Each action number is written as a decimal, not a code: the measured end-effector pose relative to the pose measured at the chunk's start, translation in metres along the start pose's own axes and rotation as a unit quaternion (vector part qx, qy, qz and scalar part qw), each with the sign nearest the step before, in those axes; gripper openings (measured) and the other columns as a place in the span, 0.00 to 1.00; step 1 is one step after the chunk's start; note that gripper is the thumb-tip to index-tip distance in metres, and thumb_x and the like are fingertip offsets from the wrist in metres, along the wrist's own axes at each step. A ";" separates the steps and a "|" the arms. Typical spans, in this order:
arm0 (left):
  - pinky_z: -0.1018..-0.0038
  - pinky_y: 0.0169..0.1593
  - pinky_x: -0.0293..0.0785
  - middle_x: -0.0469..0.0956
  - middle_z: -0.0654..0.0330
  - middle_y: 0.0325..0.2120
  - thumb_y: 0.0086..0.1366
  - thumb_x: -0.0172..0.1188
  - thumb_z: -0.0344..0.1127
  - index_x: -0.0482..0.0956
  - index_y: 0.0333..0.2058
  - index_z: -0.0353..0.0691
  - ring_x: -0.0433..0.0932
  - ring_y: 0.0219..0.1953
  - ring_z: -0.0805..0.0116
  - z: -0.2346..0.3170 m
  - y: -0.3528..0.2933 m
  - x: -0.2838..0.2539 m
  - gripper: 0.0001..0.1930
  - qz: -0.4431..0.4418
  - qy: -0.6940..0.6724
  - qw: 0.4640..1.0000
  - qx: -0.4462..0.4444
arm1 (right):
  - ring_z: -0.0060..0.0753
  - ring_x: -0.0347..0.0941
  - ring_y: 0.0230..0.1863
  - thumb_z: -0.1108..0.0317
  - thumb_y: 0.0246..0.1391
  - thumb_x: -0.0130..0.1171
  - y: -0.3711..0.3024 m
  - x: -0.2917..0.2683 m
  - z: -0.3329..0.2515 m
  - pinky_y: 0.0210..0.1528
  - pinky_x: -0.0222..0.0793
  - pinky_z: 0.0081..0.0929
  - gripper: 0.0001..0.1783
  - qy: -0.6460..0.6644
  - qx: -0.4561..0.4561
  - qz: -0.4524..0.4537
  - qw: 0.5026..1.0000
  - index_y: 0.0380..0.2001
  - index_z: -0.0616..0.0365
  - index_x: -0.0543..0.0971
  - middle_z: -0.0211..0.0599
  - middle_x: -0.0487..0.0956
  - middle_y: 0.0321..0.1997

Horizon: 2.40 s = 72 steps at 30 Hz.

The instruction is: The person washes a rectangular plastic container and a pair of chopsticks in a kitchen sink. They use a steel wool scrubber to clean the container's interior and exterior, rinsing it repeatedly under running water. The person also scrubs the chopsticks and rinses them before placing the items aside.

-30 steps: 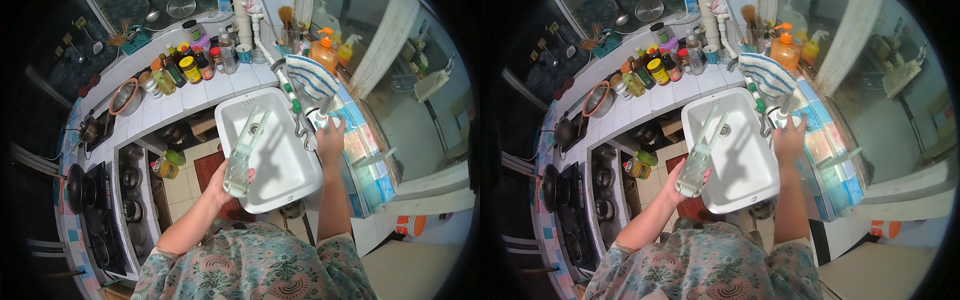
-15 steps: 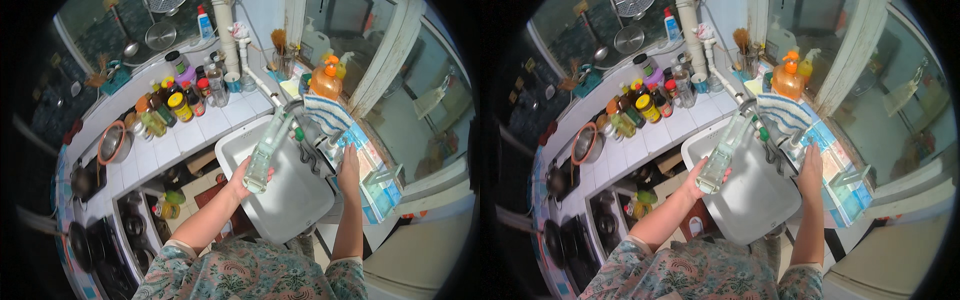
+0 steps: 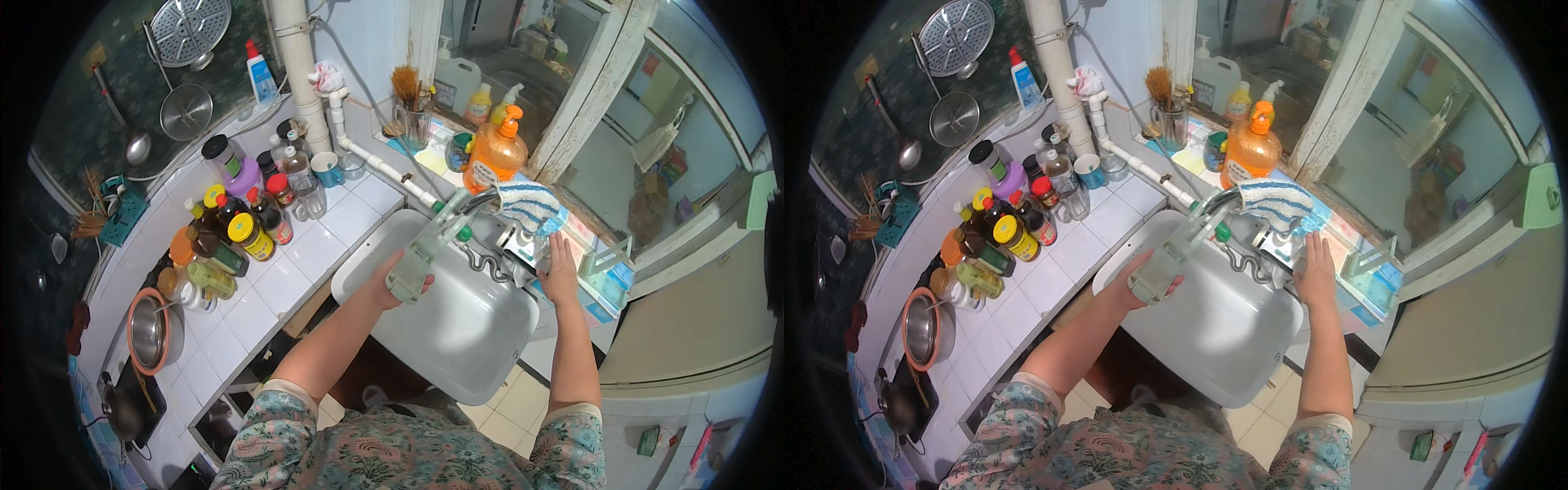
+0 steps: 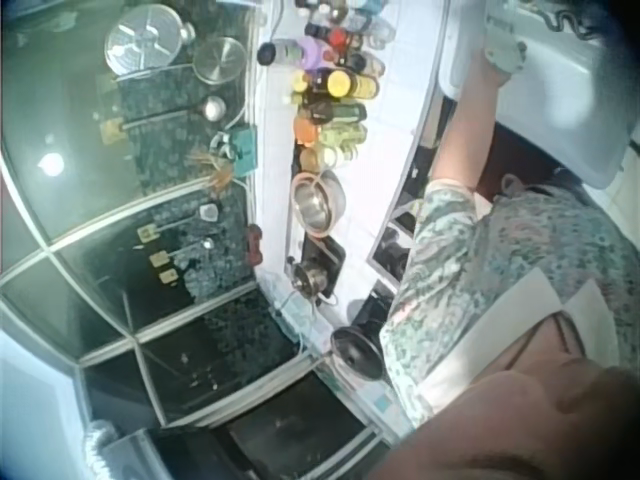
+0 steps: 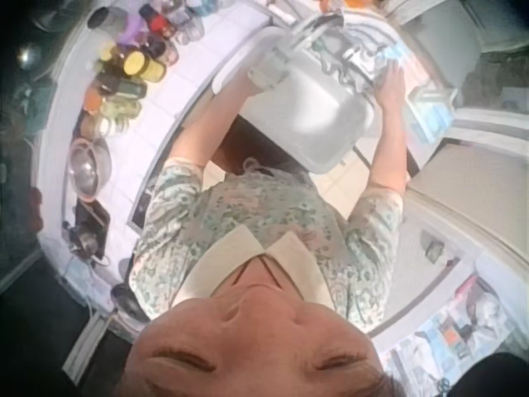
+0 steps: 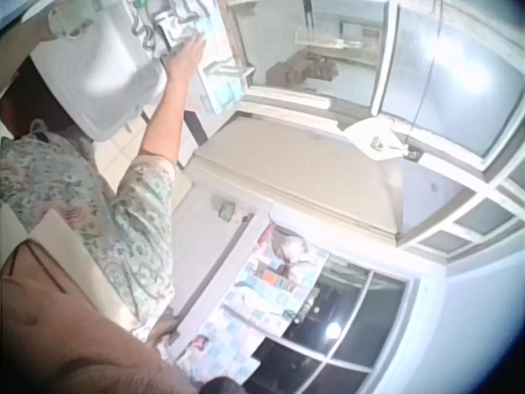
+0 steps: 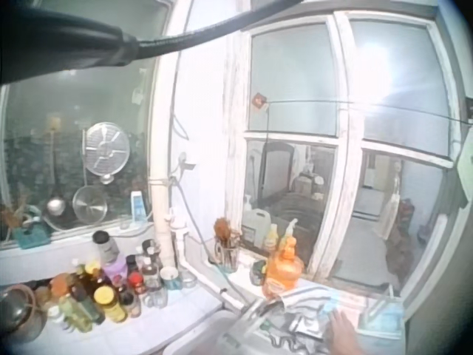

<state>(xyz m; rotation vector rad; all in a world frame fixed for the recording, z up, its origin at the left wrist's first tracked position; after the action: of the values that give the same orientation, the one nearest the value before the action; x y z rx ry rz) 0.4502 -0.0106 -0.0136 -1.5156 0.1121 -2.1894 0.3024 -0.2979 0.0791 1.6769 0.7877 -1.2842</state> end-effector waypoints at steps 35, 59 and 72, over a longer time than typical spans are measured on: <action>0.68 0.39 0.77 0.74 0.51 0.44 0.68 0.30 0.58 0.63 0.55 0.37 0.77 0.42 0.60 0.056 0.003 -0.015 0.32 0.010 0.289 0.930 -0.226 | 0.34 0.69 0.46 0.71 0.55 0.54 0.004 0.229 -0.223 0.45 0.68 0.32 0.17 0.877 0.357 -0.068 0.313 0.48 0.58 0.69 0.35 0.73 0.45; 0.73 0.47 0.68 0.73 0.55 0.44 0.59 0.53 0.34 0.70 0.50 0.31 0.72 0.45 0.70 0.152 0.036 -0.051 0.21 -0.063 0.556 0.819 -0.123 | 0.31 0.70 0.44 0.78 0.51 0.46 -0.022 0.172 -0.209 0.47 0.67 0.26 0.27 0.766 0.461 0.147 0.423 0.56 0.66 0.59 0.40 0.71 0.46; 0.75 0.48 0.66 0.74 0.59 0.40 0.60 0.57 0.37 0.73 0.45 0.35 0.71 0.44 0.71 0.104 0.115 -0.057 0.17 -0.024 0.589 0.808 -0.010 | 0.32 0.67 0.51 0.74 0.54 0.50 -0.072 0.121 -0.175 0.55 0.64 0.32 0.37 0.713 0.482 0.164 0.482 0.64 0.58 0.48 0.40 0.67 0.54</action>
<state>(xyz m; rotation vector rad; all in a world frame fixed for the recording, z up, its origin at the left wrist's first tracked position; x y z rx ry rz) 0.5976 -0.0683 -0.0603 0.0592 0.4815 -2.8162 0.3463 -0.1108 -0.0381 3.5993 0.3784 0.5639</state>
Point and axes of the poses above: each hand's wrist, its own y-axis towards the middle knuckle, its own x-axis out of the palm, z = x × y, the point moved 7 cm from there along y, towards the middle knuckle
